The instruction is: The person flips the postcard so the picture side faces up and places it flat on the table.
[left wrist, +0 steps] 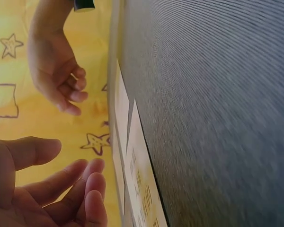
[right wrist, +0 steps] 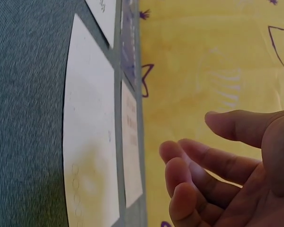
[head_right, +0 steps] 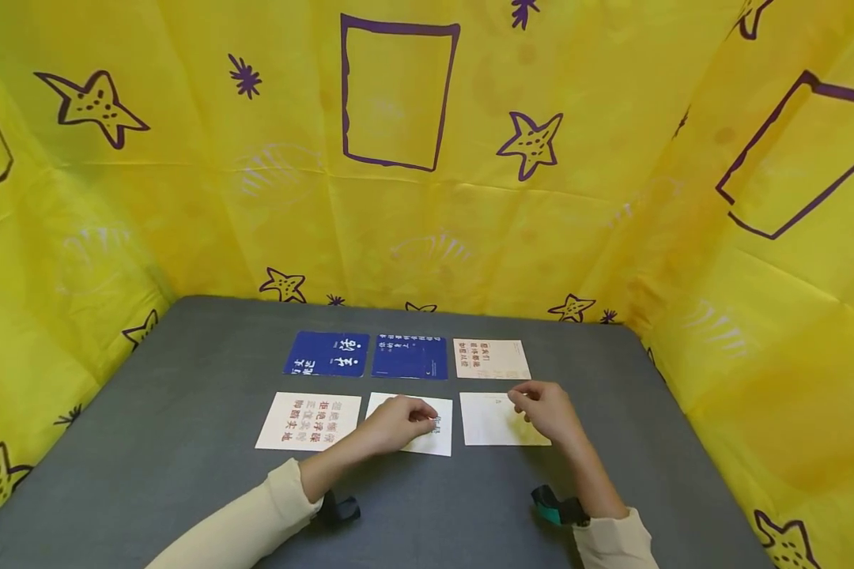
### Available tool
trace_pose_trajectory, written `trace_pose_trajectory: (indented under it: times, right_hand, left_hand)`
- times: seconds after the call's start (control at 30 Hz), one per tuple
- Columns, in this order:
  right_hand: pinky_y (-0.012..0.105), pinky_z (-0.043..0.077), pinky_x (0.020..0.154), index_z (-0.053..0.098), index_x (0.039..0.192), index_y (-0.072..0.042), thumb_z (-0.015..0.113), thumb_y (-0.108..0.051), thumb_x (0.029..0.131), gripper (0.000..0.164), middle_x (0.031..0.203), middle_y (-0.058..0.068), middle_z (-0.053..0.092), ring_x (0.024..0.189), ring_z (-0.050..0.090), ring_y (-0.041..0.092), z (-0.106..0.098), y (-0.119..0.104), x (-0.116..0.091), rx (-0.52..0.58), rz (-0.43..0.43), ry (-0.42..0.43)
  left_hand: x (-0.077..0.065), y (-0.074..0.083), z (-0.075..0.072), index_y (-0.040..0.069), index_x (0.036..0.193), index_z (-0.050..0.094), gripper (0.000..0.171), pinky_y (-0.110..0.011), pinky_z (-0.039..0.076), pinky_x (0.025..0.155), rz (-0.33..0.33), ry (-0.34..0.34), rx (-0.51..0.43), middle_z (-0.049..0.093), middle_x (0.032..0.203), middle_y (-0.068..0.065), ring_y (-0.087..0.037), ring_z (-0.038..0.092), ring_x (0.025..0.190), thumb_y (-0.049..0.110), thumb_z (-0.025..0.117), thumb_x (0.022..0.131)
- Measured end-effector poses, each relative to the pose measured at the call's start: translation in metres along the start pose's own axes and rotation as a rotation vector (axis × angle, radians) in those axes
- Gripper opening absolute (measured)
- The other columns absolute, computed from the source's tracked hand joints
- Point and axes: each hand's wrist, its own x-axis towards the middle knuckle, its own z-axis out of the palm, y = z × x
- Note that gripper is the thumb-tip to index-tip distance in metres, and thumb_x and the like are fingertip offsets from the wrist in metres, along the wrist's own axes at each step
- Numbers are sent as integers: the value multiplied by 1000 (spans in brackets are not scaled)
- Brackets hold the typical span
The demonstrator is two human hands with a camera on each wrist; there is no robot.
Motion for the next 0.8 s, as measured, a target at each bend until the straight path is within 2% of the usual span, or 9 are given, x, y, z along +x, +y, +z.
trace_pose_trajectory:
  times: [0.2, 0.3, 0.53, 0.67, 0.8]
  right_hand:
    - [30, 47, 65, 66, 114, 3, 59, -25, 97, 34, 95, 17, 69, 79, 60, 22, -3, 4, -3, -74, 13, 36]
    - [31, 48, 66, 67, 113, 4, 58, -26, 97, 34, 97, 19, 70, 81, 62, 22, -5, 6, -4, -120, -7, 47]
    - [33, 50, 64, 69, 107, 6, 59, -23, 96, 33, 95, 19, 71, 77, 65, 22, -6, 13, -3, -191, -33, 75]
    - [42, 53, 71, 69, 106, 7, 60, -22, 95, 33, 99, 22, 72, 84, 67, 30, -7, 19, -1, -243, -40, 89]
    - [49, 52, 78, 69, 105, 8, 61, -22, 94, 33, 102, 23, 71, 91, 66, 37, -7, 23, -1, -308, -33, 97]
  left_hand:
    - [7, 7, 12, 4, 102, 74, 21, -24, 44, 68, 8, -1, -23, 73, 87, -5, -11, 62, 77, 17, 65, 89]
    - [10, 10, 16, 3, 102, 74, 21, -23, 44, 67, 12, 3, -25, 73, 86, -5, -11, 62, 76, 16, 64, 88]
    - [18, 14, 26, 6, 97, 75, 18, -24, 46, 70, 6, 1, 7, 74, 86, -4, -13, 65, 78, 17, 65, 87]
    - [23, 16, 30, 6, 100, 75, 20, -26, 48, 74, 0, 9, 49, 75, 91, -4, -17, 68, 85, 18, 65, 87]
    - [27, 18, 35, 6, 99, 75, 21, -28, 49, 72, -40, 8, 63, 75, 91, -4, -18, 68, 85, 19, 65, 86]
